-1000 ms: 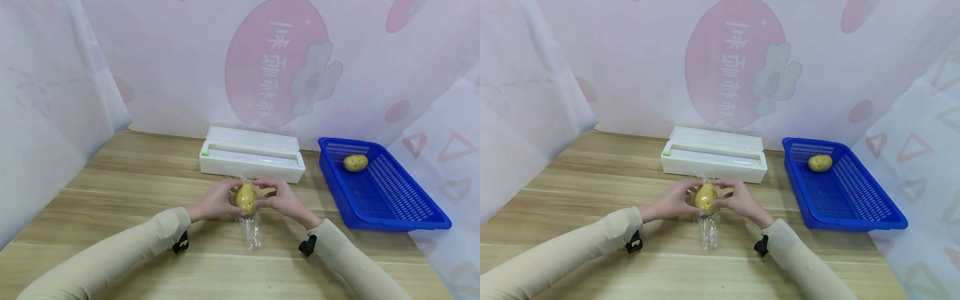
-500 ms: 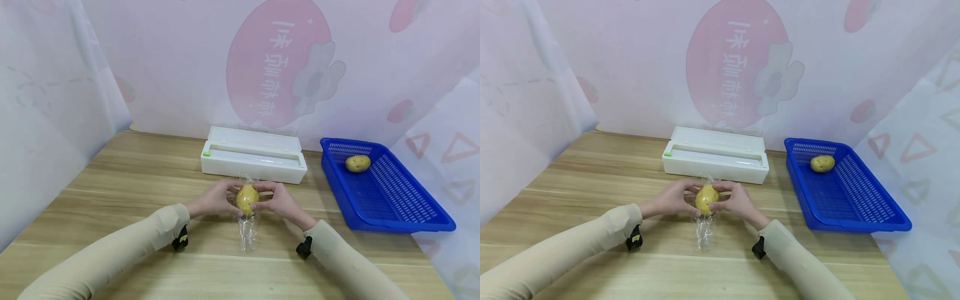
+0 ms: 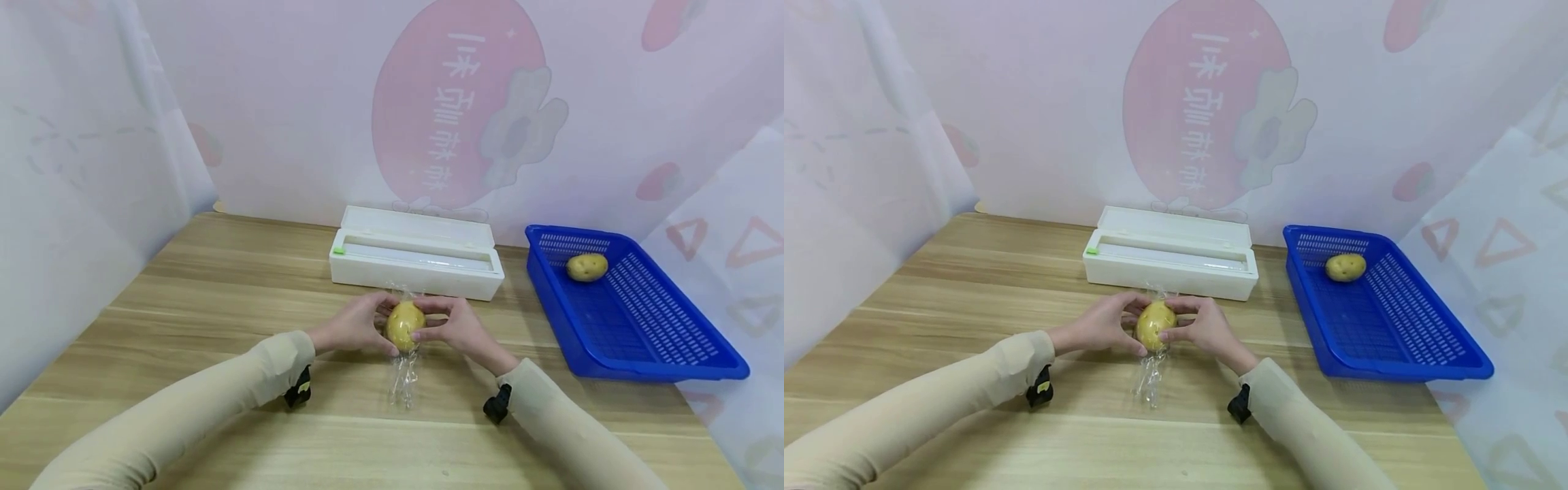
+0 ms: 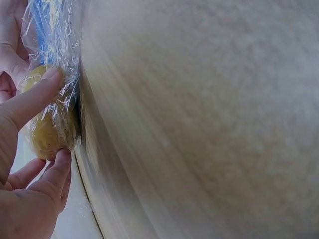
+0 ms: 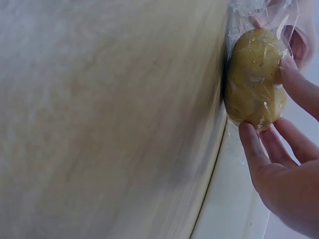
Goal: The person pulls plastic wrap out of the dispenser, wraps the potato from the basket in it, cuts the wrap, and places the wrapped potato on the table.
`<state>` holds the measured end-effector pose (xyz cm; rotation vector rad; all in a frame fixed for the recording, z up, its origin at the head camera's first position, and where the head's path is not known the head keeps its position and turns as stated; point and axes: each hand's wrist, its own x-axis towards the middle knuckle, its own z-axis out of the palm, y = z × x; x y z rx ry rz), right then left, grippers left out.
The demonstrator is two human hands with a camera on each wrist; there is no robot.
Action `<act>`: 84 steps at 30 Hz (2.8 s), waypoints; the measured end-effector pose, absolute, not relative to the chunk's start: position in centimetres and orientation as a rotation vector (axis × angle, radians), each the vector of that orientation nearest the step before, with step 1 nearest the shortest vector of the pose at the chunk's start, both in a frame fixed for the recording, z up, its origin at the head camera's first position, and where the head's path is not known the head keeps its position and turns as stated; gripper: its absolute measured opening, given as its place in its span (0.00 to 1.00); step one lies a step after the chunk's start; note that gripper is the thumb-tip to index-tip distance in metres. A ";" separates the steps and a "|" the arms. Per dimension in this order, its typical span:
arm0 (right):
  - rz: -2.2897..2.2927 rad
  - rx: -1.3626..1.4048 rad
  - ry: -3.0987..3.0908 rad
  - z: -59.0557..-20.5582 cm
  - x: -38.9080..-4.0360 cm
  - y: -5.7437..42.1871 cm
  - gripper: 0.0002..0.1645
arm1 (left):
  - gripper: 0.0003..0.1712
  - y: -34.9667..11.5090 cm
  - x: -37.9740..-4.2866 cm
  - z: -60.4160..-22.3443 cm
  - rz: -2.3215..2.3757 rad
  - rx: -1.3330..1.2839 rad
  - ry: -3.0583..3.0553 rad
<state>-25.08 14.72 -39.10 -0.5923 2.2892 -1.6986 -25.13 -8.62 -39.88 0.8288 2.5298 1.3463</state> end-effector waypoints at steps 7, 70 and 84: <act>-1.721 -0.583 2.273 -39.1 -25.1 14.7 0.36 | 0.51 -8.7 -25.1 -40.0 1.356 0.845 2.536; -1.472 -0.711 2.842 -38.6 -22.7 13.4 0.11 | 0.17 -7.8 -22.9 -39.3 1.128 1.448 2.840; -1.541 -0.657 2.691 -37.8 -23.1 13.8 0.12 | 0.05 -7.4 -24.0 -39.3 1.470 0.950 2.542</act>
